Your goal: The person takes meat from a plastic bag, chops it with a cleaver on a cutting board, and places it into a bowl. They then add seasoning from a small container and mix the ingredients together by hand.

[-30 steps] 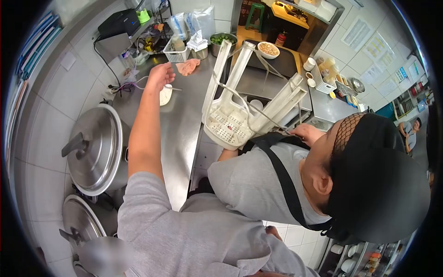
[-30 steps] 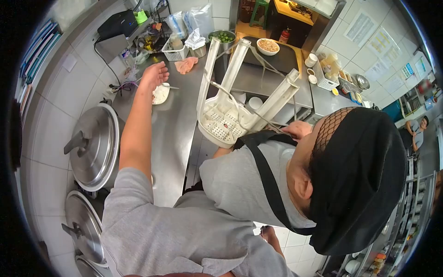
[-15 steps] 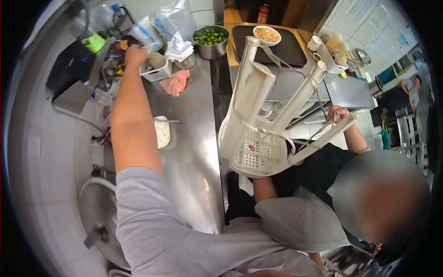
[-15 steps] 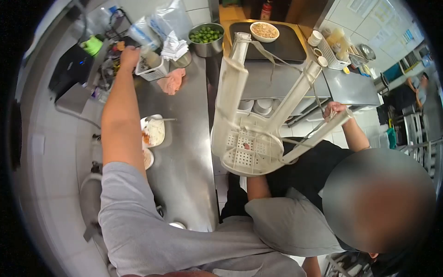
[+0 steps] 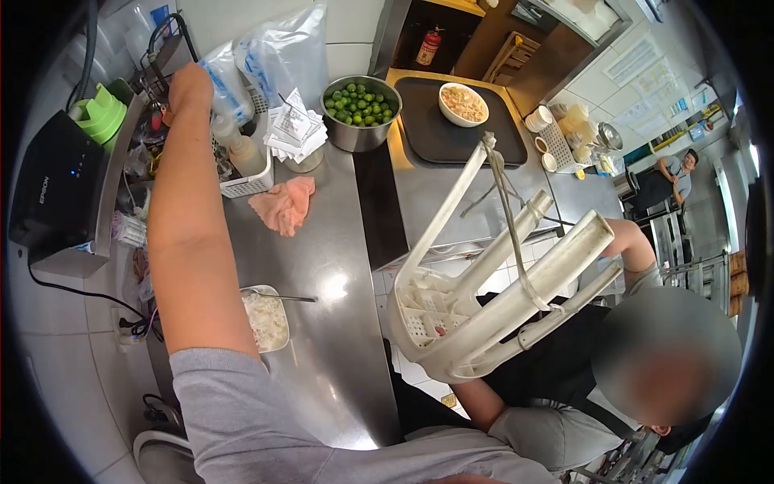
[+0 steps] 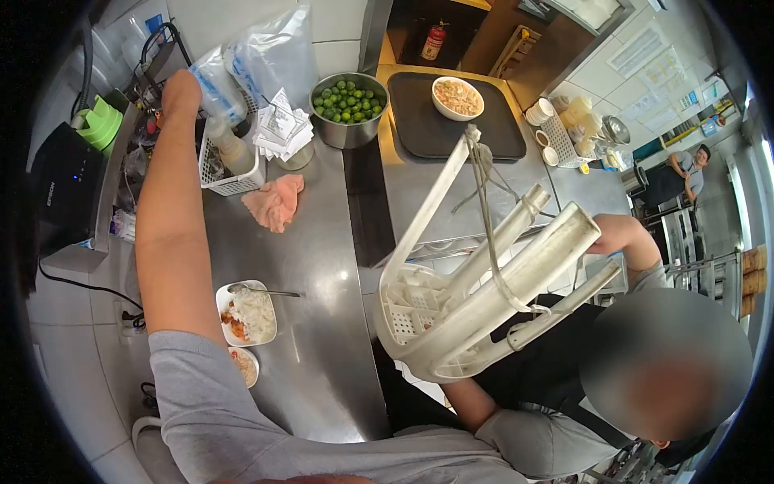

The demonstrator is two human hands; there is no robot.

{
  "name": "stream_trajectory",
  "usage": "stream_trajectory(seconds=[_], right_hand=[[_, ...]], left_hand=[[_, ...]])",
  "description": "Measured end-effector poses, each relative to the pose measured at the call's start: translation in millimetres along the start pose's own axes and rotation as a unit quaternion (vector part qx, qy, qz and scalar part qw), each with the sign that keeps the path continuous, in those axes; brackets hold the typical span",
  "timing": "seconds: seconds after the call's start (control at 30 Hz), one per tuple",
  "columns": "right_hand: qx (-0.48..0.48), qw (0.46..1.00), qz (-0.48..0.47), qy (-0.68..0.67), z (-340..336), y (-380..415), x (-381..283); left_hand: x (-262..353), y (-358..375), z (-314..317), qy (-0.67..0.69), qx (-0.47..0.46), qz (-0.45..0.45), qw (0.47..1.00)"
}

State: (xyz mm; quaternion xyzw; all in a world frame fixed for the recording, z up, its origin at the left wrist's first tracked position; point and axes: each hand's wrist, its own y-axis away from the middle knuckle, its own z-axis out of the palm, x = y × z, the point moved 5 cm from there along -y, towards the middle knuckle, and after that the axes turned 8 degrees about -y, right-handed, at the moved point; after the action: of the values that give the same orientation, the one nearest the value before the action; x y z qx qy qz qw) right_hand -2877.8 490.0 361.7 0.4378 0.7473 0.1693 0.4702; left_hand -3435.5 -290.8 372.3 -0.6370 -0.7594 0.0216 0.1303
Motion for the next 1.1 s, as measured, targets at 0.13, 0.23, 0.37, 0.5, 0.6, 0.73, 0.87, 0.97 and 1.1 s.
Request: stream_trajectory(seconds=[0.13, 0.23, 0.37, 0.5, 0.6, 0.73, 0.87, 0.97, 1.1], right_hand=[[0.007, 0.995, 0.003, 0.097, 4.6, 14.9, -35.0], [0.038, 0.995, 0.066, 0.067, 21.7, 19.6, -35.5], [0.107, 0.983, 0.146, 0.019, 71.0, 28.2, -22.1], [0.214, 0.941, 0.257, -0.047, 176.6, 50.3, 8.2], [0.285, 0.888, 0.341, -0.117, 296.7, 61.3, 30.8], [0.346, 0.799, 0.441, -0.220, 499.5, 72.2, 33.4], [0.355, 0.715, 0.505, -0.329, 704.5, 76.1, -18.0], [0.363, 0.671, 0.519, -0.386, 802.0, 77.2, -56.0], [0.408, 0.670, 0.489, -0.382, 870.2, 81.7, -47.6]], left_hand=[[1.4, -11.4, -19.7, 0.004, 0.055, 0.004, 0.998], [9.9, -5.4, -65.2, 0.040, 0.106, -0.004, 0.994], [15.8, -3.1, -71.8, 0.016, 0.130, 0.036, 0.991], [9.1, -7.1, -107.2, 0.110, 0.227, 0.014, 0.968], [22.4, 5.7, -124.5, 0.161, 0.300, 0.103, 0.935], [56.7, 73.2, -188.7, 0.263, 0.428, 0.173, 0.847], [85.7, 169.3, -253.4, 0.463, 0.325, 0.175, 0.806], [92.4, 256.0, -308.9, 0.530, 0.313, 0.186, 0.766], [66.8, 361.2, -380.9, 0.424, 0.458, 0.242, 0.743]])
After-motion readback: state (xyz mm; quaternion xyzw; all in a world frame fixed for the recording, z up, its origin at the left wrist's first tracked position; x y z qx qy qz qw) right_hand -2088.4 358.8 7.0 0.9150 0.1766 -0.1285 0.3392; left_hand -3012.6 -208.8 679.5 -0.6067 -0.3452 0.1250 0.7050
